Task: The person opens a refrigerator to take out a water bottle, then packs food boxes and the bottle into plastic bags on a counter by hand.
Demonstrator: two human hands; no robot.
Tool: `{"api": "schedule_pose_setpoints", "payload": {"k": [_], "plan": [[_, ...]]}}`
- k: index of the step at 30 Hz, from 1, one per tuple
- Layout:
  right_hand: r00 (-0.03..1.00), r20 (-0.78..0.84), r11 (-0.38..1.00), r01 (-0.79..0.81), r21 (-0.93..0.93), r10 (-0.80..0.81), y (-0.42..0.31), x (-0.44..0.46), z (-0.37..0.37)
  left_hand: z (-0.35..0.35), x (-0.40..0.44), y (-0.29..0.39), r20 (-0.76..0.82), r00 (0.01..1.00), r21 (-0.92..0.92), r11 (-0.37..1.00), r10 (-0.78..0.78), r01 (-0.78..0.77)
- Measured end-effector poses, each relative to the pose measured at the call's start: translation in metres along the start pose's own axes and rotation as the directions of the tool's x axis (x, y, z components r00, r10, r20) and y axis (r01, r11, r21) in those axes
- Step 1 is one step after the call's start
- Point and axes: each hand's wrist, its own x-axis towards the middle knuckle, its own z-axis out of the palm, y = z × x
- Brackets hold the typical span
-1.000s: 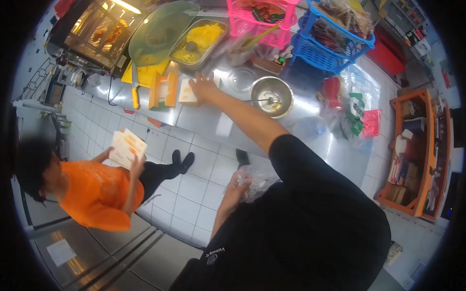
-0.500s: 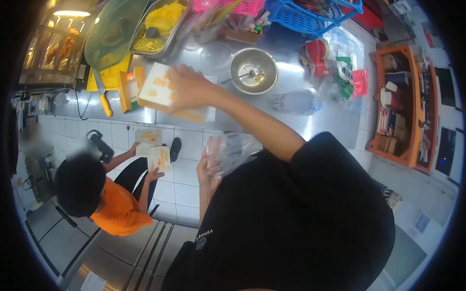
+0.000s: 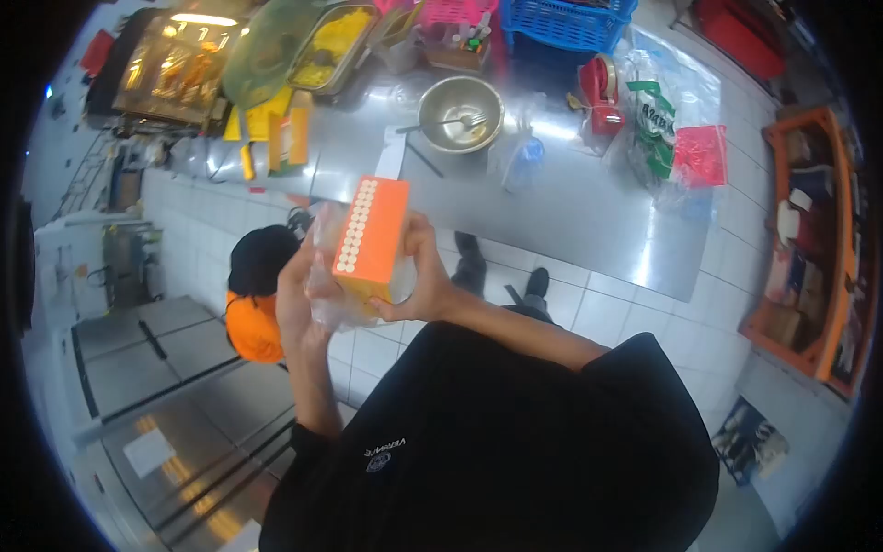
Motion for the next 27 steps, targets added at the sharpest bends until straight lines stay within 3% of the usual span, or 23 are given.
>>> {"api": "schedule_pose_setpoints", "payload": {"k": [2,3,5,7,8,9,10,11,12,14,15,16,17,19,21,24,26,27], "plan": [[0.991,0.02,0.988,0.133,0.08,-0.135,-0.015,-0.011,0.007,0.044,-0.025,0.004,-0.015,0.997,0.288,0.955,0.076,-0.068],[0.979,0.026,0.974,0.2,0.106,-0.204,-0.026,-0.015,0.007,0.063,-0.035,0.009,0.086,0.994,0.391,0.916,0.064,-0.093],[0.965,0.132,0.973,0.218,0.076,-0.226,-0.056,-0.017,-0.003,0.097,-0.058,0.021,0.286,0.958,0.564,0.809,-0.003,-0.166],[0.956,0.251,0.985,0.13,0.11,-0.154,-0.085,-0.017,-0.015,0.143,-0.088,0.011,0.339,0.94,0.777,0.579,-0.051,-0.249],[0.95,0.302,0.989,0.036,0.141,-0.077,-0.097,-0.018,-0.02,0.158,-0.099,0.002,0.348,0.934,0.854,0.439,-0.084,-0.279],[0.947,0.309,0.996,0.071,0.055,-0.084,-0.103,-0.017,-0.028,0.161,-0.108,-0.011,0.469,0.883,0.871,0.164,0.005,-0.464],[0.947,0.309,0.994,0.108,-0.035,-0.092,-0.106,-0.012,-0.041,0.161,-0.12,-0.028,0.601,0.798,0.795,-0.137,0.049,-0.59],[0.948,0.303,0.981,0.143,-0.128,-0.098,-0.11,-0.01,-0.054,0.161,-0.131,-0.042,0.679,0.73,0.706,-0.351,0.086,-0.615],[0.969,0.229,0.98,0.126,-0.152,-0.089,-0.113,-0.012,-0.066,0.16,-0.142,-0.057,0.748,0.653,0.596,-0.555,0.121,-0.58],[0.989,0.047,0.964,0.147,-0.219,-0.14,-0.13,-0.013,-0.091,0.158,-0.157,-0.083,0.804,0.537,0.511,-0.758,0.254,-0.406],[0.978,-0.059,0.946,0.179,-0.269,-0.202,-0.142,-0.016,-0.106,0.151,-0.152,-0.096,0.811,0.519,0.511,-0.757,0.269,-0.406],[0.986,-0.066,0.941,0.125,-0.314,-0.153,-0.149,-0.023,-0.122,0.136,-0.141,-0.109,0.815,0.505,0.515,-0.755,0.284,-0.407],[0.969,-0.072,0.86,0.173,-0.48,-0.235,-0.151,-0.027,-0.138,0.129,-0.137,-0.122,0.815,0.493,0.525,-0.748,0.305,-0.405],[0.925,-0.01,0.612,0.243,-0.753,-0.379,-0.154,-0.029,-0.163,0.143,-0.147,-0.161,0.594,0.785,0.732,-0.522,0.174,-0.438],[0.915,-0.013,0.523,0.219,-0.824,-0.404,-0.164,-0.04,-0.182,0.162,-0.154,-0.186,0.741,0.665,0.609,-0.326,-0.094,-0.724],[0.954,-0.115,0.672,0.107,-0.733,-0.277,-0.188,-0.066,-0.2,0.198,-0.122,-0.182,0.995,0.07,0.052,-0.23,-0.072,-0.972],[0.975,-0.161,0.794,0.023,-0.607,-0.152,-0.214,-0.083,-0.205,0.189,-0.099,-0.14,0.99,0.025,0.051,-0.183,0.141,-0.982],[0.98,-0.175,0.836,-0.021,-0.548,-0.091,-0.219,-0.089,-0.208,0.181,-0.079,-0.122,0.952,0.1,0.138,-0.114,0.288,-0.984]]}}
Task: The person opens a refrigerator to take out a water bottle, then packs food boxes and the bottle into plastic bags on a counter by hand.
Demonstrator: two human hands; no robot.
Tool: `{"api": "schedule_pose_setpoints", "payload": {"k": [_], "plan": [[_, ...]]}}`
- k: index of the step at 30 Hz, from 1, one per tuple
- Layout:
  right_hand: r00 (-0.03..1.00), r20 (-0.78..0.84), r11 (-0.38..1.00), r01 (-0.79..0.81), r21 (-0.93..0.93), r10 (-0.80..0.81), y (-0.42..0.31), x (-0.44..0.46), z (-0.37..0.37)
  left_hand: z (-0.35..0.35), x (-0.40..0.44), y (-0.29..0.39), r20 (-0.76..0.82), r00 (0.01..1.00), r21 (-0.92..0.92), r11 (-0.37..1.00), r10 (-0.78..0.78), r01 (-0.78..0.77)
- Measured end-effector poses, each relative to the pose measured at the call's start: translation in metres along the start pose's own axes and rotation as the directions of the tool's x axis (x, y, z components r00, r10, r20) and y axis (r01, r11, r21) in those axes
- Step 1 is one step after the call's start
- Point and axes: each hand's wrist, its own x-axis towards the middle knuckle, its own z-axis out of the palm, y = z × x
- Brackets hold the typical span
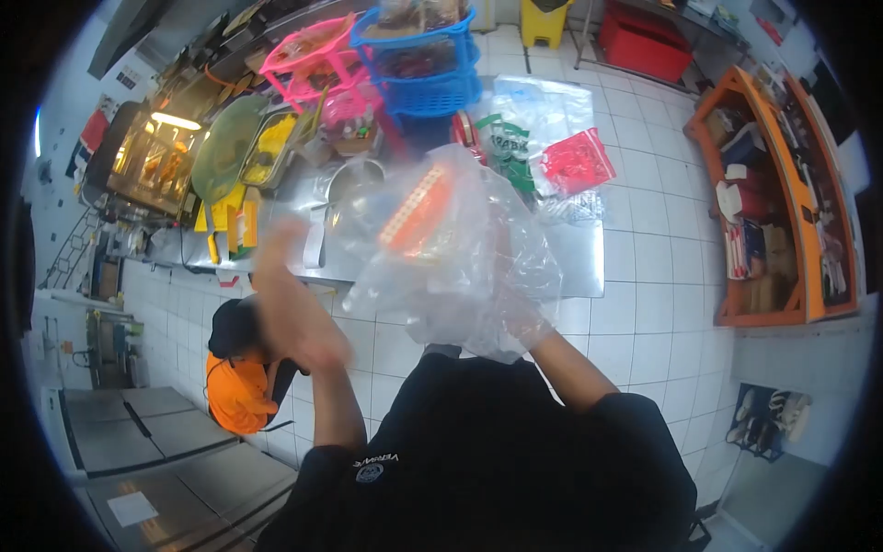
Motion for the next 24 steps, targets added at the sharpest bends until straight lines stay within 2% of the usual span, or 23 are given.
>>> {"api": "schedule_pose_setpoints", "payload": {"k": [1,2,4,7,9,10,11,12,14,15,16,17,18,19,21,24], "plan": [[0.998,0.025,0.997,-0.059,0.05,0.058,-0.002,-0.004,-0.007,0.0,-0.01,-0.031,-0.12,0.979,-0.086,0.984,-0.167,0.158],[0.993,0.036,0.989,-0.118,0.089,0.116,0.002,-0.005,-0.011,0.013,-0.02,-0.066,-0.1,0.934,-0.197,0.927,-0.342,0.318],[0.971,0.022,0.953,-0.238,0.185,0.238,0.016,-0.004,-0.011,0.062,-0.052,-0.125,0.181,0.807,-0.384,0.715,-0.562,0.584],[0.949,-0.065,0.924,-0.284,0.255,0.309,0.024,0.008,-0.011,0.121,-0.088,-0.139,0.471,0.674,-0.465,0.49,-0.568,0.738],[0.975,-0.093,0.969,-0.187,0.163,0.203,0.015,0.017,-0.02,0.135,-0.097,-0.142,0.587,0.613,-0.423,0.446,-0.529,0.789],[0.996,-0.072,0.998,-0.053,0.02,0.055,0.005,0.02,-0.029,0.137,-0.102,-0.145,0.628,0.584,-0.398,0.433,-0.514,0.809],[0.986,-0.067,0.979,-0.143,0.146,0.154,0.003,0.022,-0.032,0.138,-0.108,-0.148,0.643,0.567,-0.378,0.431,-0.515,0.819],[0.979,-0.098,0.96,-0.155,0.232,0.181,0.001,0.024,-0.032,0.137,-0.113,-0.15,0.633,0.557,-0.362,0.431,-0.537,0.826],[0.959,-0.155,0.904,-0.16,0.397,0.238,-0.001,0.029,-0.034,0.134,-0.126,-0.153,0.438,0.584,-0.447,0.398,-0.683,0.801],[0.958,-0.185,0.902,-0.124,0.414,0.217,-0.001,0.03,-0.036,0.137,-0.127,-0.145,0.262,0.585,-0.547,0.381,-0.768,0.745],[0.95,-0.218,0.893,-0.111,0.437,0.225,0.0,0.031,-0.036,0.145,-0.128,-0.133,0.068,0.695,-0.631,0.509,-0.716,0.586],[0.94,-0.245,0.881,-0.102,0.462,0.237,0.0,0.032,-0.034,0.151,-0.124,-0.108,-0.14,0.756,-0.669,0.624,-0.64,0.405],[0.932,-0.267,0.869,-0.089,0.488,0.245,0.001,0.034,-0.031,0.159,-0.123,-0.091,-0.351,0.768,-0.657,0.725,-0.536,0.206],[0.924,-0.291,0.869,-0.079,0.488,0.247,0.001,0.039,-0.027,0.17,-0.133,-0.083,-0.192,0.774,-0.664,0.66,-0.604,0.351],[0.906,-0.334,0.866,-0.064,0.496,0.258,-0.002,0.044,-0.016,0.182,-0.147,-0.07,0.13,0.695,-0.595,0.504,-0.708,0.626],[0.92,-0.357,0.918,-0.009,0.396,0.163,0.008,0.048,-0.002,0.153,-0.146,-0.079,0.353,0.707,-0.209,0.685,-0.612,0.698]]}}
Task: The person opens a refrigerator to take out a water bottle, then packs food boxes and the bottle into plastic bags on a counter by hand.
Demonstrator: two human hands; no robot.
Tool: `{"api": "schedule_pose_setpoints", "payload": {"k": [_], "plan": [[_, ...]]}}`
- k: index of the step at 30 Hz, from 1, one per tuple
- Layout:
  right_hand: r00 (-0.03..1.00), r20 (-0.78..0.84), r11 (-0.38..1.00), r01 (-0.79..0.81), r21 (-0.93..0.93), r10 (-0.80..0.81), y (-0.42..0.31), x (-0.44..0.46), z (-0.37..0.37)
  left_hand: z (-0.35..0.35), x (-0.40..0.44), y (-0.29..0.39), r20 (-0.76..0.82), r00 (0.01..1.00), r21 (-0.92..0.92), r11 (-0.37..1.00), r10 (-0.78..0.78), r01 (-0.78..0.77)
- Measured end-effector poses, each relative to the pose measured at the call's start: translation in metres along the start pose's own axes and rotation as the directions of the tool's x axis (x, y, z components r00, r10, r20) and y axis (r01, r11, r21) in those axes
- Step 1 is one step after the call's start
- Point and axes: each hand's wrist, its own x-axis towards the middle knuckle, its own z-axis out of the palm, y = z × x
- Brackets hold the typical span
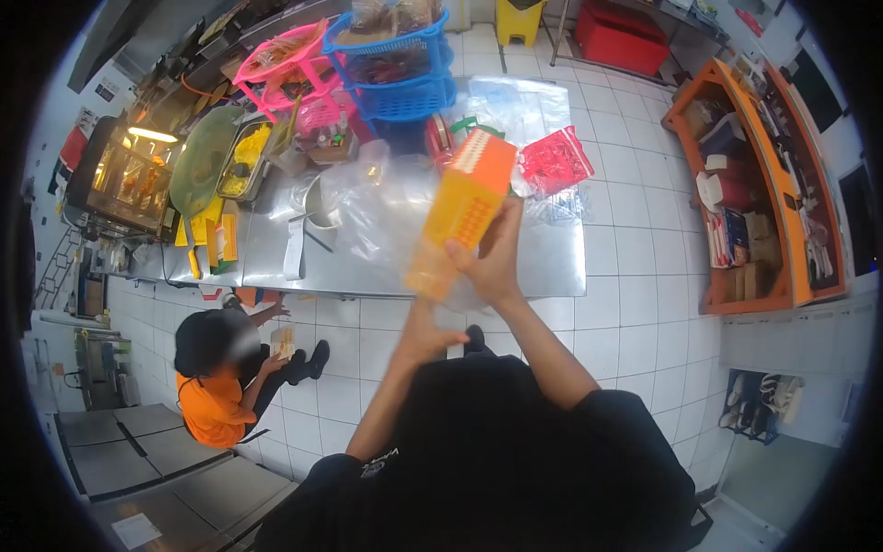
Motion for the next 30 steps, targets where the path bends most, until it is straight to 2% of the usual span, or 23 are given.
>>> {"api": "schedule_pose_setpoints", "payload": {"k": [1,3,4,5,7,10,11,12,14,16,19,20,22,23,26,29,30], "plan": [[0.998,0.053,0.999,-0.044,-0.017,0.044,0.012,-0.003,-0.005,-0.027,0.0,-0.011,0.047,0.998,0.071,0.997,0.039,-0.042],[0.984,0.18,0.989,0.014,-0.146,0.013,0.038,-0.007,-0.017,-0.078,0.014,-0.009,0.017,0.99,0.016,0.99,0.139,-0.14],[0.97,0.242,0.978,0.042,-0.205,0.009,0.044,-0.011,-0.021,-0.09,0.014,0.004,-0.066,0.981,-0.106,0.977,0.181,-0.187],[0.954,0.288,0.955,0.01,-0.296,0.079,0.043,-0.014,-0.02,-0.081,0.016,-0.005,-0.202,0.972,-0.341,0.922,0.117,-0.182],[0.927,0.349,0.947,-0.018,-0.321,0.136,0.044,-0.023,-0.008,-0.04,0.026,-0.04,-0.411,0.907,-0.719,0.646,-0.097,-0.257],[0.911,0.394,0.93,0.034,-0.366,0.122,0.064,-0.021,-0.006,0.015,0.038,-0.076,-0.388,0.917,-0.847,0.425,-0.088,-0.318],[0.909,0.402,0.922,0.06,-0.383,0.108,0.07,-0.019,-0.009,0.034,0.049,-0.081,-0.433,0.888,-0.822,0.471,-0.156,-0.319],[0.89,0.406,0.867,0.024,-0.498,0.209,0.071,-0.016,-0.015,0.052,0.055,-0.088,-0.463,0.854,-0.807,0.513,-0.238,-0.294],[0.838,0.396,0.721,0.005,-0.693,0.375,0.063,0.006,-0.035,0.059,0.06,-0.137,-0.48,0.836,-0.719,0.665,-0.265,-0.203],[0.835,0.406,0.635,0.091,-0.767,0.371,0.085,0.011,-0.044,0.049,0.073,-0.223,-0.422,0.888,-0.54,0.838,-0.184,-0.083],[0.8,0.403,0.445,0.194,-0.874,0.444,0.13,-0.002,-0.059,-0.01,0.079,-0.17,-0.306,0.802,-0.822,0.567,-0.513,0.049],[0.792,0.428,0.413,0.246,-0.877,0.436,0.144,-0.018,-0.065,-0.022,0.077,-0.168,-0.292,0.822,-0.689,0.703,-0.489,0.174],[0.77,0.504,0.338,0.389,-0.857,0.392,0.166,-0.024,-0.076,-0.04,0.111,-0.164,-0.252,0.879,-0.323,0.892,-0.404,0.317],[0.721,0.479,0.309,0.368,-0.877,0.5,0.166,-0.025,-0.077,-0.045,0.13,-0.151,-0.159,0.907,-0.393,0.868,-0.39,0.304],[0.715,0.366,0.274,0.247,-0.929,0.595,0.155,-0.017,-0.074,-0.052,0.142,-0.172,-0.069,0.852,-0.351,0.812,-0.518,0.465],[0.748,0.133,0.155,0.042,-0.987,0.65,0.146,-0.003,-0.073,-0.07,0.115,-0.135,-0.185,0.872,-0.096,0.891,-0.453,0.443],[0.764,0.193,0.152,0.125,-0.98,0.615,0.147,0.0,-0.07,-0.069,0.106,-0.121,-0.176,0.907,-0.121,0.923,-0.382,0.365]]}}
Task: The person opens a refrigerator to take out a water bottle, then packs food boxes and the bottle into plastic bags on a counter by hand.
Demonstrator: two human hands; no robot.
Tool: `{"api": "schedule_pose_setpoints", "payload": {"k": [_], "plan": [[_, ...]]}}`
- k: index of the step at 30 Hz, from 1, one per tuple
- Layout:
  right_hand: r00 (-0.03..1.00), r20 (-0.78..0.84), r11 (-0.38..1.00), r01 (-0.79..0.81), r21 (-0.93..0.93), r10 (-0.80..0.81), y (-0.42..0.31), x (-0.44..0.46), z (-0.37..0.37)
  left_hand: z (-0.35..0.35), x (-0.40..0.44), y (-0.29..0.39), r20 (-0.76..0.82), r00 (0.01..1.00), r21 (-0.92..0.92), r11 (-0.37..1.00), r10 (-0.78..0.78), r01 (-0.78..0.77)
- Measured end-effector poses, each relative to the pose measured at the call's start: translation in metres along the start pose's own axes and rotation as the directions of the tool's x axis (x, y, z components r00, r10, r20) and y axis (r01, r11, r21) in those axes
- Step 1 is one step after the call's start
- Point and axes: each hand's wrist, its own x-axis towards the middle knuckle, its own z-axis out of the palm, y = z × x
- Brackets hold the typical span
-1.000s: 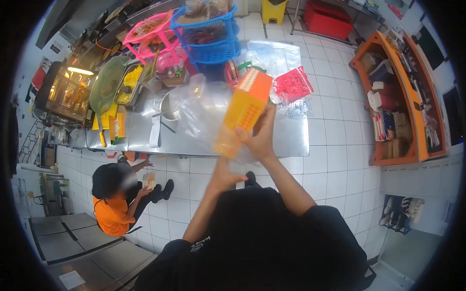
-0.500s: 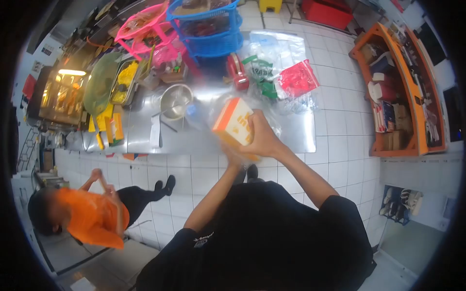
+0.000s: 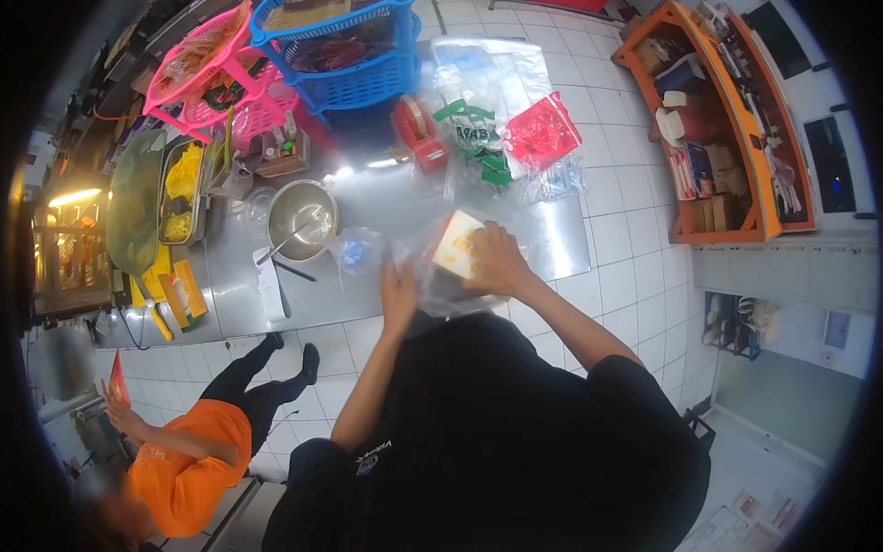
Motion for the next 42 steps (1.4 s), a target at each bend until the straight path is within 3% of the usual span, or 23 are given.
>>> {"api": "schedule_pose_setpoints", "payload": {"k": [3,6,7,10,13,16,17,18,20,22,23,26,29,32,33,36,37,38,40,42], "plan": [[0.981,-0.017,0.972,0.188,-0.143,-0.192,-0.011,0.007,0.017,0.009,-0.031,0.021,0.055,0.983,-0.061,0.983,0.176,-0.173],[0.927,0.161,0.899,0.37,-0.234,-0.34,-0.009,0.017,0.022,0.0,-0.003,0.03,-0.156,0.964,-0.047,0.974,0.214,-0.223],[0.91,0.198,0.877,0.408,-0.255,-0.365,-0.007,0.016,0.017,0.0,-0.008,0.037,-0.163,0.971,-0.257,0.943,0.173,-0.211],[0.88,0.292,0.812,0.463,-0.356,-0.374,-0.027,0.025,-0.009,-0.011,-0.023,0.036,-0.153,0.808,0.099,0.823,0.568,-0.56],[0.841,0.253,0.815,0.532,-0.23,-0.478,-0.013,0.036,0.0,-0.012,-0.049,0.024,-0.084,0.941,-0.305,0.89,0.328,-0.338],[0.909,-0.001,0.883,0.404,0.239,-0.416,0.009,0.039,-0.035,-0.023,-0.053,0.031,0.021,0.979,-0.146,0.969,0.203,-0.198],[0.99,-0.097,0.965,0.126,0.232,-0.106,0.012,0.033,-0.052,-0.015,-0.051,0.03,-0.002,0.975,-0.039,0.974,0.223,-0.223],[0.958,-0.192,0.954,-0.159,0.255,0.211,0.018,0.026,-0.064,-0.006,-0.045,0.027,-0.022,0.969,0.075,0.967,0.247,-0.245],[0.849,-0.52,0.994,-0.109,0.0,0.093,0.075,0.022,-0.023,-0.005,-0.036,0.029,-0.054,0.942,0.254,0.917,0.332,-0.309],[0.961,-0.011,0.908,-0.259,0.329,0.278,0.094,0.012,-0.041,-0.002,-0.036,0.034,-0.064,0.895,0.355,0.848,0.442,-0.394],[0.918,0.275,0.819,-0.383,0.427,0.286,0.096,0.012,-0.056,-0.005,-0.041,0.044,-0.114,0.898,0.351,0.863,0.425,-0.364],[0.956,0.191,0.815,-0.29,0.501,0.223,0.071,0.009,-0.13,-0.014,-0.055,0.073,-0.193,0.927,0.296,0.919,0.323,-0.258],[0.915,0.399,0.72,-0.311,0.62,0.051,0.056,0.006,-0.171,0.013,-0.043,0.075,-0.229,0.961,0.209,0.972,0.155,-0.107],[0.948,0.301,0.492,-0.312,0.813,0.104,0.027,0.006,-0.201,0.019,-0.039,0.078,-0.226,0.974,0.147,0.989,0.024,0.01],[0.931,0.323,0.504,-0.364,0.783,0.17,0.031,0.005,-0.198,0.011,-0.042,0.081,-0.211,0.977,0.115,0.993,0.004,0.021],[0.898,0.411,0.744,-0.381,0.549,0.156,0.013,-0.002,-0.227,-0.016,-0.043,0.127,-0.147,0.988,0.084,0.996,0.044,-0.032],[0.929,0.349,0.714,-0.325,0.62,0.12,0.001,-0.005,-0.242,-0.025,-0.05,0.142,-0.116,0.992,0.084,0.996,0.051,-0.042],[0.935,0.305,0.744,-0.335,0.579,0.183,-0.018,-0.006,-0.256,-0.032,-0.055,0.147,-0.047,0.995,0.126,0.989,0.089,-0.082],[0.918,0.346,0.906,-0.302,0.296,0.193,-0.042,0.007,-0.268,-0.04,-0.046,0.155,0.083,0.976,0.191,0.958,0.201,-0.214],[0.911,0.373,0.98,-0.199,0.027,0.175,-0.071,0.02,-0.289,-0.056,-0.041,0.167,0.244,0.959,0.28,0.935,0.148,-0.216]]}}
